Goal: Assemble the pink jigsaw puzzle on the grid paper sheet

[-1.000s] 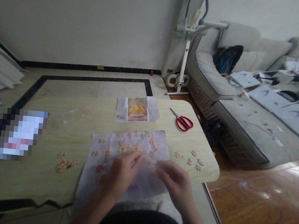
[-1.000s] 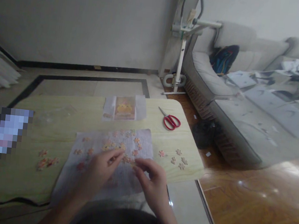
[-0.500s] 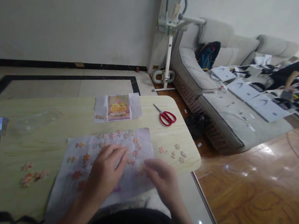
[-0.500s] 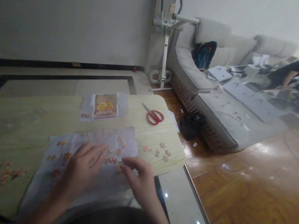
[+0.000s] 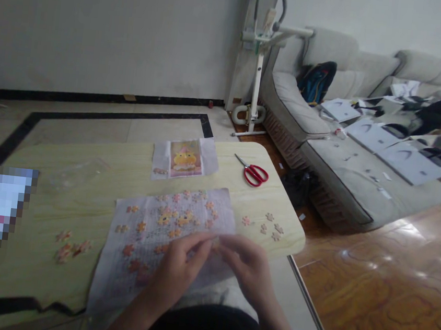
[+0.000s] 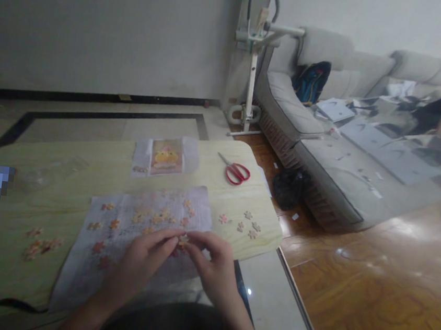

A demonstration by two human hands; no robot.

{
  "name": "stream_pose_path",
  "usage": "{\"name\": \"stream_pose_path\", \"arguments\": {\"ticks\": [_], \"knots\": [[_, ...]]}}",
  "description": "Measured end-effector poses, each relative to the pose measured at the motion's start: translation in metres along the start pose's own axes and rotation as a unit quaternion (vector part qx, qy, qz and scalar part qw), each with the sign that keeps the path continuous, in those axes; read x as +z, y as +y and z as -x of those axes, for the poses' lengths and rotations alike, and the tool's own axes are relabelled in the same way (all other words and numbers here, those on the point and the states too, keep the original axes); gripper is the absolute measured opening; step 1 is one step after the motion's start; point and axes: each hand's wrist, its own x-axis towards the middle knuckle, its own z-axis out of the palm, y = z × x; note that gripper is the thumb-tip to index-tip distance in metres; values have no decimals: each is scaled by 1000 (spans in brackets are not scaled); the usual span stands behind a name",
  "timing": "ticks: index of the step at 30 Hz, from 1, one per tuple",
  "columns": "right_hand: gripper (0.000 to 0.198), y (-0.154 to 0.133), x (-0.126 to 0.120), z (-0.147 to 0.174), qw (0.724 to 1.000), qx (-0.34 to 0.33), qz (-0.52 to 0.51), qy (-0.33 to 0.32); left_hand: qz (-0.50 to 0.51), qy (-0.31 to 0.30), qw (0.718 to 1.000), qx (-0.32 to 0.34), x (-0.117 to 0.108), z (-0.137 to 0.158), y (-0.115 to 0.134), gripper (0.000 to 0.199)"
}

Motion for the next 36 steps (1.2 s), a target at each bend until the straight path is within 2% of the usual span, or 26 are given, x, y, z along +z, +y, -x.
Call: {"name": "stream_pose_path", "arguments": {"ticks": [13,22,29,32,36], "knots": [[15,-3,1,0,1000,-8,-2,10,22,-13,999,40,-3,5,5,28],[19,4,1,4,1000,-4,-14,4,41,-9,999,35,-3,7,1,27],[17,-3,6,5,1000,-19,-7,-4,45,-13,999,25,-4,8,0,27],[19,4,-16,3,997,-48,52,30,25,23,999,6,-8,7,-6,27],[19,33,-76,1,969,-48,180,162,16,40,999,-23,-15,6,-12,28]]}}
